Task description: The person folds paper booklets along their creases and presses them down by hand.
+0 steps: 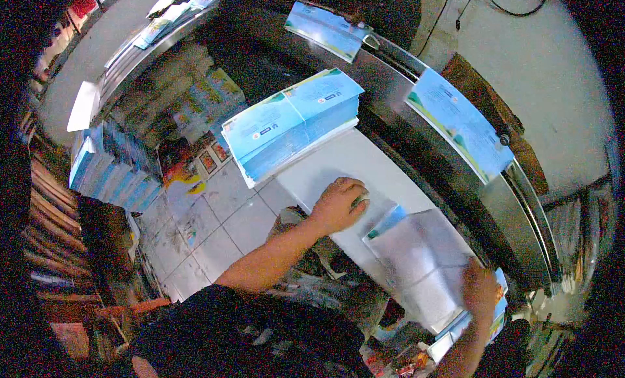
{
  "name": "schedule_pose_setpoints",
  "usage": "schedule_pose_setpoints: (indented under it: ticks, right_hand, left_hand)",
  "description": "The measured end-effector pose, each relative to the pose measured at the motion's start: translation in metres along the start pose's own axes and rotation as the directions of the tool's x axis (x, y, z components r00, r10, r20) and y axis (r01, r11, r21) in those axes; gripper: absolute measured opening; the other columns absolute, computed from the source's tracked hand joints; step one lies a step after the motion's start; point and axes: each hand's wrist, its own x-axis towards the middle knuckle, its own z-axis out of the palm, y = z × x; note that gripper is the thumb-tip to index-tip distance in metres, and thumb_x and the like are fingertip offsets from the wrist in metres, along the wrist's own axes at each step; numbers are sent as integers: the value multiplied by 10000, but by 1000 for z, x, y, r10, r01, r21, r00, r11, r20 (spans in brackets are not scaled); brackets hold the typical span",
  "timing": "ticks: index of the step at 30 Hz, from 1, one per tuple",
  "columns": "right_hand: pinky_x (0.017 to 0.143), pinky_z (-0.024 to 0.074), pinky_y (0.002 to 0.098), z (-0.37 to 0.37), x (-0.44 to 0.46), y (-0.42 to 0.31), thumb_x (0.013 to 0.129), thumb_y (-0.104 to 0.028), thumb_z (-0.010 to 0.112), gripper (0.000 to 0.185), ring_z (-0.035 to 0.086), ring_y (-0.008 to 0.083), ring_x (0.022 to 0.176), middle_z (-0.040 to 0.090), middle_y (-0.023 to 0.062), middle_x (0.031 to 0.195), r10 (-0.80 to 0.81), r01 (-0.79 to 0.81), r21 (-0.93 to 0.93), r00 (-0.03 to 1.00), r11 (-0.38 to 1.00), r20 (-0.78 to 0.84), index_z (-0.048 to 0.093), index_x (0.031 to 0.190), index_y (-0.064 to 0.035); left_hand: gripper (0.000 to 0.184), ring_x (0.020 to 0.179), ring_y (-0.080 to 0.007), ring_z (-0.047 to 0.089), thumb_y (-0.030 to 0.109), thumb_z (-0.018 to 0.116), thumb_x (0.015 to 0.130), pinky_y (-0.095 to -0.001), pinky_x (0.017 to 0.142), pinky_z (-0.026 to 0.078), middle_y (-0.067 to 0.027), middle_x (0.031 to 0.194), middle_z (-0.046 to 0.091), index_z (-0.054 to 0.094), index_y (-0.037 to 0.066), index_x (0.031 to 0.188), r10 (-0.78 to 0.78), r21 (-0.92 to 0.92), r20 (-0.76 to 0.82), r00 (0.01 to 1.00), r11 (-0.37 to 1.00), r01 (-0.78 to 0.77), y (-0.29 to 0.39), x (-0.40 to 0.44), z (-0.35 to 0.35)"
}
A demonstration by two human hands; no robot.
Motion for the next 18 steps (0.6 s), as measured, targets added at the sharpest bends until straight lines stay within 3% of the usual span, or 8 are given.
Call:
schedule_pose_setpoints:
  ticks: [2, 3, 6, 8, 11, 13, 17, 18]
  right_hand:
    - [671, 491, 424, -14, 23, 68, 864, -118, 556, 248, 617, 338, 709, 660, 210, 852, 178, -169, 78, 976, 983, -122, 635, 1069, -2]
    - [689, 502, 407, -19, 32, 105, 870, -126, 572, 260, 625, 273, 730, 680, 191, 920, 190, -127, 187, 907, 974, -377, 630, 1086, 7]
    - [977, 435, 352, -65, 51, 144, 944, -83, 480, 346, 573, 250, 1145, 609, 152, 1245, 187, -263, 41, 558, 964, -808, 566, 1271, -11]
    - [1012, 414, 354, -55, 79, 182, 949, -50, 446, 362, 538, 264, 1198, 581, 151, 1287, 71, -145, -7, 528, 989, -846, 541, 1296, -8]
    - [1100, 330, 373, -3, 108, 183, 960, -22, 401, 398, 436, 296, 1312, 461, 154, 1419, 316, 91, 499, 674, 862, -668, 487, 1349, -12]
    - [1096, 332, 394, 54, 107, 199, 972, -39, 363, 399, 427, 299, 1317, 475, 152, 1404, 143, -61, 153, 776, 986, -615, 492, 1349, -19]
    - [1052, 368, 419, 82, 71, 156, 882, -79, 576, 423, 487, 356, 1239, 553, 182, 1302, 232, -91, 310, 858, 946, -457, 532, 1300, -33]
    - [1043, 375, 418, 91, 52, 135, 847, -84, 628, 439, 502, 365, 1215, 563, 182, 1285, 92, -90, 27, 877, 996, -472, 550, 1277, -35]
  left_hand:
    - [268, 1093, -335, 529, 239, 619, 856, -435, 971, 429, -141, 1122, 600, 636, 37, 1031, -2, 1, -7, 1000, 1000, 2, 1, 0, -1]
    - [270, 1092, -336, 529, 240, 619, 857, -435, 972, 428, -142, 1117, 600, 636, 35, 1033, -1, -5, -11, 1000, 1000, 0, 1, 1, 0]
    - [268, 1090, -336, 530, 238, 617, 858, -434, 967, 431, -145, 1110, 600, 637, 34, 1031, -4, 26, 7, 1000, 1000, 4, 2, 3, 0]
    - [267, 1088, -335, 530, 239, 617, 858, -433, 966, 431, -146, 1109, 600, 638, 35, 1029, 1, 42, -7, 1000, 999, -1, 5, 3, 0]
    - [266, 1086, -332, 529, 239, 617, 856, -432, 965, 430, -144, 1108, 599, 639, 36, 1026, 2, 46, -22, 1000, 999, -1, 6, 1, -1]
    - [266, 1086, -330, 528, 239, 617, 853, -432, 966, 429, -141, 1108, 598, 640, 37, 1025, 2, 37, -16, 1000, 999, -2, 5, 2, -1]
    - [256, 1072, -331, 532, 228, 624, 840, -433, 955, 434, -131, 1107, 600, 641, 41, 1014, 21, 44, -37, 999, 999, -20, 6, 2, -2]
    - [250, 1068, -330, 534, 223, 626, 836, -434, 952, 435, -128, 1107, 601, 642, 44, 1010, 35, 42, -54, 998, 999, -33, 7, 0, -2]
